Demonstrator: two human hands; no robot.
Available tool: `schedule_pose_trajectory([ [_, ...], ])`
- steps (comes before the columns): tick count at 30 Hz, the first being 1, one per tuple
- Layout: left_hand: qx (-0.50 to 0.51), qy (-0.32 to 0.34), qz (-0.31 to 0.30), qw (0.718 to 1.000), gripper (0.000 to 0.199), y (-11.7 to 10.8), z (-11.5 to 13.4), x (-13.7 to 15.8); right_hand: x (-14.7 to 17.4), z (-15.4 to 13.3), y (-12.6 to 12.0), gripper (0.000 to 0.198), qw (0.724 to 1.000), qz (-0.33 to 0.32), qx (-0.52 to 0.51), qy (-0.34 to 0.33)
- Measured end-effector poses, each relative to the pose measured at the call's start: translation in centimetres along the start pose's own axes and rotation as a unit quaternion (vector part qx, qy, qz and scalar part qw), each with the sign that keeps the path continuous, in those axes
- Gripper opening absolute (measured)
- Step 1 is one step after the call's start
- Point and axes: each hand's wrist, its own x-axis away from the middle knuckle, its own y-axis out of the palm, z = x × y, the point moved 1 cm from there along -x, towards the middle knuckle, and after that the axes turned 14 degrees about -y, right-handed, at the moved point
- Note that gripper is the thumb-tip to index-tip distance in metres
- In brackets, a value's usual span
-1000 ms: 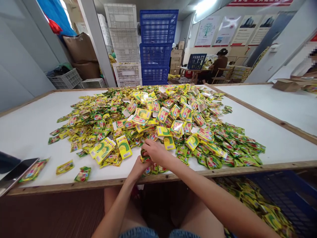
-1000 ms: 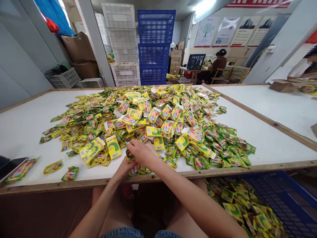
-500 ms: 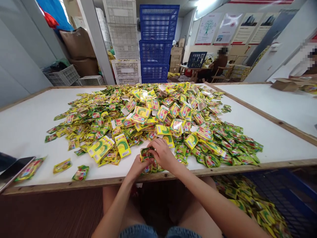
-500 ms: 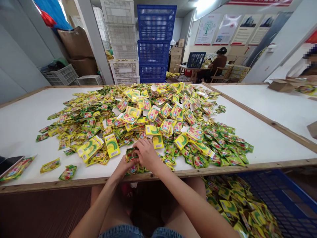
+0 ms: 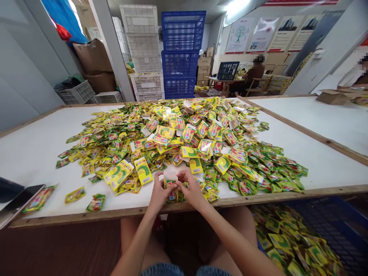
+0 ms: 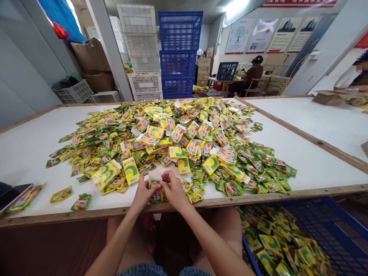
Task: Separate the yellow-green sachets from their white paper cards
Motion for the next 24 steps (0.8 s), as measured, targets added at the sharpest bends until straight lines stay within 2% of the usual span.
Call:
schedule_pose_trajectory([
  [2,0.026,0.025,0.021,0.999,0.057,-0.1,0.1,0.3,0.5,0.6,0.3,0.015,0.999,0.020,-0.030,0.017],
  [4,0.022,0.050,0.037,0.998,0.045,-0.3,0.1,0.3,0.6,0.8,0.5,0.015,0.999,0.025,-0.026,0.018],
  [8,-0.032,0.046,0.048,0.997,0.022,-0.8,-0.1,0.1,0.3,0.7,0.5,0.012,0.999,-0.027,0.038,-0.013],
  [10,-0.056,0.048,0.058,0.996,0.019,-0.8,-0.1,0.1,0.0,0.6,0.7,0.011,0.997,-0.046,0.058,-0.031],
  [13,-0.048,0.080,0.067,0.993,0.018,-0.7,0.1,0.4,-0.3,0.7,1.1,0.013,0.999,-0.008,0.037,-0.027],
  [15,-0.022,0.098,0.066,0.993,0.025,-0.5,0.2,0.6,-0.3,0.8,1.2,0.021,1.000,0.013,0.017,-0.020],
  [20,-0.066,0.099,0.047,0.992,0.014,-0.4,0.4,0.9,0.0,0.2,0.7,0.011,0.997,-0.022,0.042,-0.058],
  [24,-0.059,0.088,0.057,0.993,0.016,-0.4,0.5,0.9,0.1,-0.2,0.6,0.013,0.997,-0.016,0.056,-0.056],
])
